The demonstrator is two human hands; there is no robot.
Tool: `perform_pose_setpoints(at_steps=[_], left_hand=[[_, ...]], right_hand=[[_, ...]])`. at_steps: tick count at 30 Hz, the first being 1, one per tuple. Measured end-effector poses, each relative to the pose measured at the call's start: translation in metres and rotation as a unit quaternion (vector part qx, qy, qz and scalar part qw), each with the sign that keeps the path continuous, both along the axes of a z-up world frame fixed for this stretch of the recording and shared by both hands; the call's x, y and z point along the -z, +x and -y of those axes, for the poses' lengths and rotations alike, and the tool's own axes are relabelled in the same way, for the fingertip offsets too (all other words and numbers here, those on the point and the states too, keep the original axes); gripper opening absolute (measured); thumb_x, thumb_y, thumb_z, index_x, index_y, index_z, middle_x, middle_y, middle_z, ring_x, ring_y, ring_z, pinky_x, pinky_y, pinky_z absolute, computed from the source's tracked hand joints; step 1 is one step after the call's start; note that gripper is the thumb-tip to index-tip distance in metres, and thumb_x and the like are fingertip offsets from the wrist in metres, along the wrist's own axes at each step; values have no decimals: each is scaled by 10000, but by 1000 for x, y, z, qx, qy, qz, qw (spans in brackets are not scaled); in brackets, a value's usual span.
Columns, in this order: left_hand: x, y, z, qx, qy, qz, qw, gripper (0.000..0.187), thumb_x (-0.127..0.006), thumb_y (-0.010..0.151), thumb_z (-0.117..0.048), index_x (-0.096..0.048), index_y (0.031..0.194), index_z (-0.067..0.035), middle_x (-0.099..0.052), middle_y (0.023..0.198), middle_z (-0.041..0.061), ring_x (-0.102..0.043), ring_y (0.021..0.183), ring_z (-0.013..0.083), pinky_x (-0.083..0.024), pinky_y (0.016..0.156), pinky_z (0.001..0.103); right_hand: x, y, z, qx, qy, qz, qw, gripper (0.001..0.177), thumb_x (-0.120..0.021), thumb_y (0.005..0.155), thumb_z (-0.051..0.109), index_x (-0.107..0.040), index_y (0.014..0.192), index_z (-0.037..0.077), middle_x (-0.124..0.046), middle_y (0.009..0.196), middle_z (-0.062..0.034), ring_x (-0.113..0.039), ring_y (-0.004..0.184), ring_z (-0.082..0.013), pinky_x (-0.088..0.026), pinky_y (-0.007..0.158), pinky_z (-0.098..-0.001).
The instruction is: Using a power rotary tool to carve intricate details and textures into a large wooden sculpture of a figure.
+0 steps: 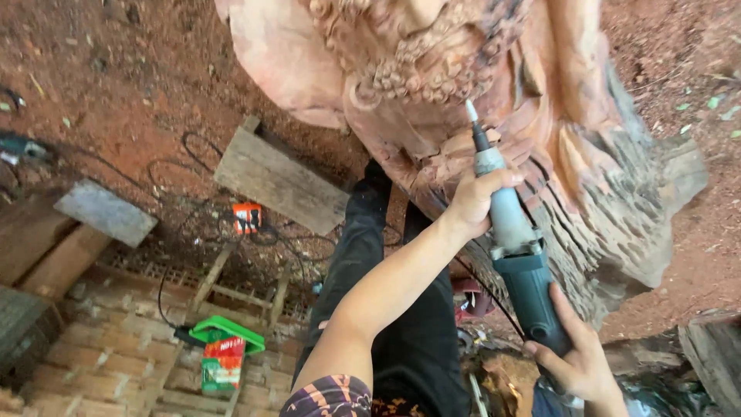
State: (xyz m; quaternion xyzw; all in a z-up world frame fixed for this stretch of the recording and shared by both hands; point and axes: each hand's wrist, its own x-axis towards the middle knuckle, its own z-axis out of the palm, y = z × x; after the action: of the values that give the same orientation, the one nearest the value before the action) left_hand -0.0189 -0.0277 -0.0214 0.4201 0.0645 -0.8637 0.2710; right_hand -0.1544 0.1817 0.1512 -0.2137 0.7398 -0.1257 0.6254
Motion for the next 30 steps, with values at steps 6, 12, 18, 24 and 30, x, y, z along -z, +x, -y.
perform_pose_setpoints(at_steps=[6,12,18,24,30], left_hand=[[-11,1,-26,-10,21,-18,1000,157,-754,846,-58,-647,938,10,-704,1202,189,-709,995,233,-587,880,326],[-5,0,-50,-82,93,-126,984,60,-671,895,54,-634,937,77,-631,1306,298,-691,1093,381,-562,1031,466],[13,-37,-49,-69,16,-131,989,339,-665,952,17,-662,1267,141,-732,1208,223,-720,1111,274,-559,1012,365],[-15,-17,-34,-35,28,-2,999,229,-739,855,1,-583,1022,10,-709,1213,219,-715,929,217,-595,859,303],[-29,29,-29,13,-19,55,998,215,-698,828,-11,-730,1031,53,-718,1258,185,-705,1028,215,-579,861,318]], right_hand=[[-20,21,-15,25,53,38,998,1211,-747,595,-20,-134,1636,51,-379,1614,-247,-599,1268,-371,-459,1066,-505],[-31,1,-14,53,114,75,989,1333,-708,494,-170,-137,1653,160,-360,1663,-208,-711,1148,-387,-559,965,-514],[-17,-35,-47,154,47,111,981,1264,-598,568,-172,-133,1706,119,-605,1373,-303,-763,841,-362,-604,707,-438],[-17,-17,-39,64,-54,103,991,1219,-734,573,-43,-155,1630,141,-325,1671,-246,-719,1045,-348,-607,928,-495],[-40,36,6,225,-9,307,925,1338,-703,596,-74,52,1671,184,-369,1546,-319,-794,881,-330,-647,647,-388]])
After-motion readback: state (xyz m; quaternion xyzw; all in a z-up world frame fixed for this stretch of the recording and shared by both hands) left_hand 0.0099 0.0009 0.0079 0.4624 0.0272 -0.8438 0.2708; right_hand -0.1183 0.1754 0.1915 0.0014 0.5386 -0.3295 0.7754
